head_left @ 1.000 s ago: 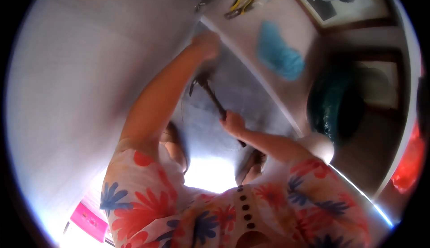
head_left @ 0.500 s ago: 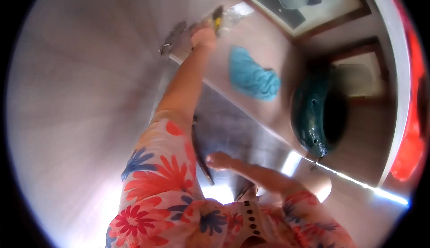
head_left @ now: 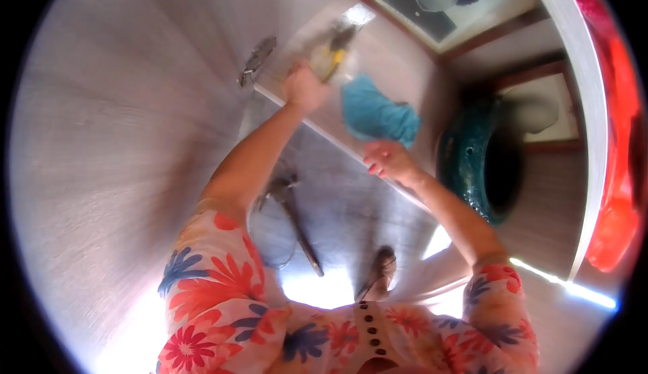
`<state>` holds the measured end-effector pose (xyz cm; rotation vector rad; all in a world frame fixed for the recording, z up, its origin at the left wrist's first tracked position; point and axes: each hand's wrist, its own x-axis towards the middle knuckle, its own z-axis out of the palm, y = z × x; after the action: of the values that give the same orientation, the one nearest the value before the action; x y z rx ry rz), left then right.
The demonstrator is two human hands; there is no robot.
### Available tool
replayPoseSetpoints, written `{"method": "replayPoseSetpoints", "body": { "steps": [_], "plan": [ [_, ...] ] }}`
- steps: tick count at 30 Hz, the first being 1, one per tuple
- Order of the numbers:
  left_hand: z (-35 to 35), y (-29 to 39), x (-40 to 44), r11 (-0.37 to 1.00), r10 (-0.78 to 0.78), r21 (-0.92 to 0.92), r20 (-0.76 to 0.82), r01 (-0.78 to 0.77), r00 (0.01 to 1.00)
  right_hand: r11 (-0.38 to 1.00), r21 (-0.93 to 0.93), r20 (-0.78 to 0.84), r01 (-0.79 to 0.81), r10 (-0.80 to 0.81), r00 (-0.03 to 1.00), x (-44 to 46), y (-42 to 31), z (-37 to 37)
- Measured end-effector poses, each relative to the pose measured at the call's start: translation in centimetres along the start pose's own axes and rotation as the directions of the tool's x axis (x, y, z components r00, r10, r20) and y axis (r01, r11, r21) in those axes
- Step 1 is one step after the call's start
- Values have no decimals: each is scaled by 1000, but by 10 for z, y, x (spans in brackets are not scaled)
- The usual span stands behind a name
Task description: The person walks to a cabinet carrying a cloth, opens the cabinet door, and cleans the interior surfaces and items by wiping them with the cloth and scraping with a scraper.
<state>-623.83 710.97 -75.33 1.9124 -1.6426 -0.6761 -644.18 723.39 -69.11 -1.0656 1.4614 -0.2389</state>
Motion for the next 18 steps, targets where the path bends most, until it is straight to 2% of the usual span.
{"method": "replayPoseSetpoints", "body": {
  "steps": [1,2,3,6,10,11,14,15,16,17,18],
  "plan": [
    [-2,4,-12,994,83,-73,8,-83,996,992,123,-34,6,-2,999,1,-1,-4],
    [-3,8,-23,991,99,-91,48,-94,994,969,245,-68,15,2,998,2,-3,-7],
    [-6,15,-35,988,114,-111,90,-103,989,915,394,-48,87,-73,996,0,-7,-13],
    [-6,28,-70,974,155,-191,154,-124,976,866,494,-170,74,13,985,19,-14,-7],
    [-14,49,-107,911,260,-360,129,-199,957,747,663,18,47,-79,997,43,-7,0],
    [-2,48,-113,893,269,-410,157,-185,950,688,722,-36,74,-70,997,48,-2,1],
    [4,49,-118,835,417,-413,41,-364,908,669,743,6,16,-31,1000,37,-3,-14],
    [2,48,-107,853,370,-483,289,-199,883,692,722,-12,17,-12,1000,22,-13,-20],
    [3,40,-85,863,323,-505,520,-20,791,703,712,-8,7,-2,1000,16,-11,-26],
    [2,33,-65,865,280,-476,717,155,639,713,701,-1,-2,5,1000,10,-9,-33],
    [-14,34,-49,804,227,-529,695,271,682,724,690,5,-11,9,1000,6,-8,-39]
  ]
}}
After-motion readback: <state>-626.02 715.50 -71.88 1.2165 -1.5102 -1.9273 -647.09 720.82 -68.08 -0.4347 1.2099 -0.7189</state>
